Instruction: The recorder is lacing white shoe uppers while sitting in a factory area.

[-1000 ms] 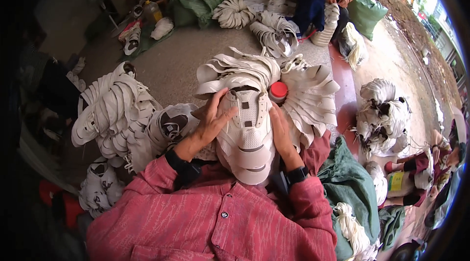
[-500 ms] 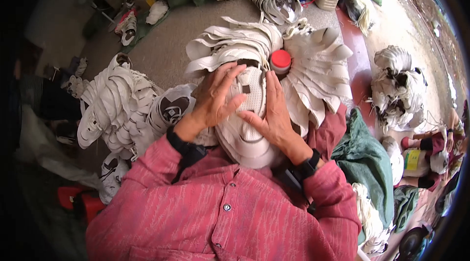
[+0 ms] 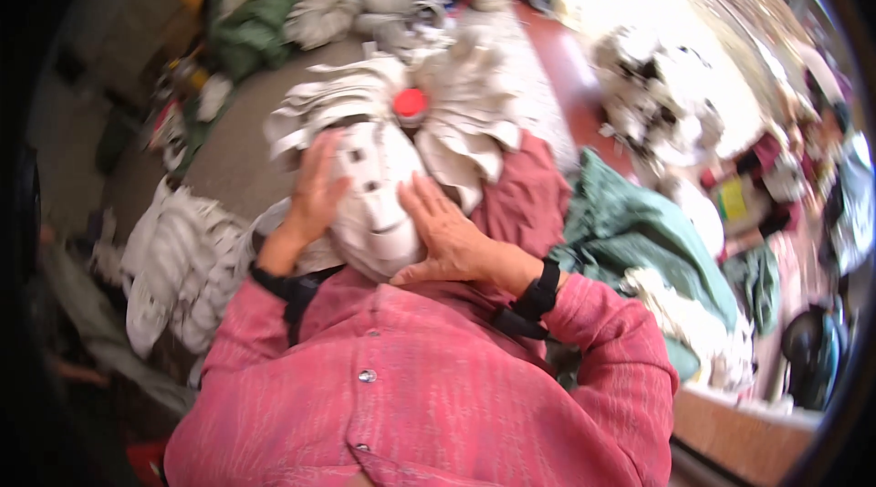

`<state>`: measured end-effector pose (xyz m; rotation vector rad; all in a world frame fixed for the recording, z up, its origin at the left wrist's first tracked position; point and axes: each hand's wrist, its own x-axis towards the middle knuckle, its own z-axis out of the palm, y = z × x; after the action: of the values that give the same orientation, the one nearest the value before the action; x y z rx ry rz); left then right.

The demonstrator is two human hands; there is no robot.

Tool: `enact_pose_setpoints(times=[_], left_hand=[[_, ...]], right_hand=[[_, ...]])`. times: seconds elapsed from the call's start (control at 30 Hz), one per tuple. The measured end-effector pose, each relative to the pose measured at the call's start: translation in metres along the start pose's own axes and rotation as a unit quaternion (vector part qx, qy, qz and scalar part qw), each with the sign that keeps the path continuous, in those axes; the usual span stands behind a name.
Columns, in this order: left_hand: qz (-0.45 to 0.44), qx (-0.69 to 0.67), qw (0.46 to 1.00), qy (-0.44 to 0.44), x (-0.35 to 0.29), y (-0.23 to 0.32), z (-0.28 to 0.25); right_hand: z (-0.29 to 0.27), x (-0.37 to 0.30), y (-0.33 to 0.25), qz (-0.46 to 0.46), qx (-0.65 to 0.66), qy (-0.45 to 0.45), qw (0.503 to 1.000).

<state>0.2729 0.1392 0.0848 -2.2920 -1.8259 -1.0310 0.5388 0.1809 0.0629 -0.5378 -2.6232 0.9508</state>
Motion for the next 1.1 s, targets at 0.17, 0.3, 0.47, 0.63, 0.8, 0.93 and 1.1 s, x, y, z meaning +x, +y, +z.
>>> enact_pose_setpoints(times=[0.17, 0.3, 0.47, 0.63, 0.8, 0.93, 1.1], left_hand=[[-0.133, -0.009, 0.990, 0.047, -0.004, 0.024, -0.083], [-0.107, 0.000, 0.994, 0.010, 0.004, 0.020, -0.101], [0.111, 0.151, 0.974, -0.124, 0.016, 0.063, -0.048], [0.150, 0.139, 0.953, -0.223, -0.025, 0.052, -0.004], [0.122, 0.028, 0.958, -0.257, -0.011, 0.072, -0.030], [0.113, -0.126, 0.963, -0.210, -0.021, 0.068, -0.044], [0.067, -0.242, 0.948, -0.197, -0.027, 0.064, -0.060]], right_hand=[[-0.101, -0.086, 0.030, 0.159, 0.312, 0.150, 0.925], [-0.122, -0.225, 0.139, 0.450, -0.149, 0.155, 0.867], [-0.057, -0.346, 0.206, 0.522, -0.145, 0.095, 0.835], [-0.015, -0.393, 0.215, 0.507, -0.224, 0.115, 0.824], [0.011, -0.393, 0.211, 0.467, -0.288, 0.228, 0.805], [0.012, -0.419, 0.235, 0.526, -0.317, 0.121, 0.780], [0.016, -0.416, 0.253, 0.427, -0.245, 0.219, 0.842]])
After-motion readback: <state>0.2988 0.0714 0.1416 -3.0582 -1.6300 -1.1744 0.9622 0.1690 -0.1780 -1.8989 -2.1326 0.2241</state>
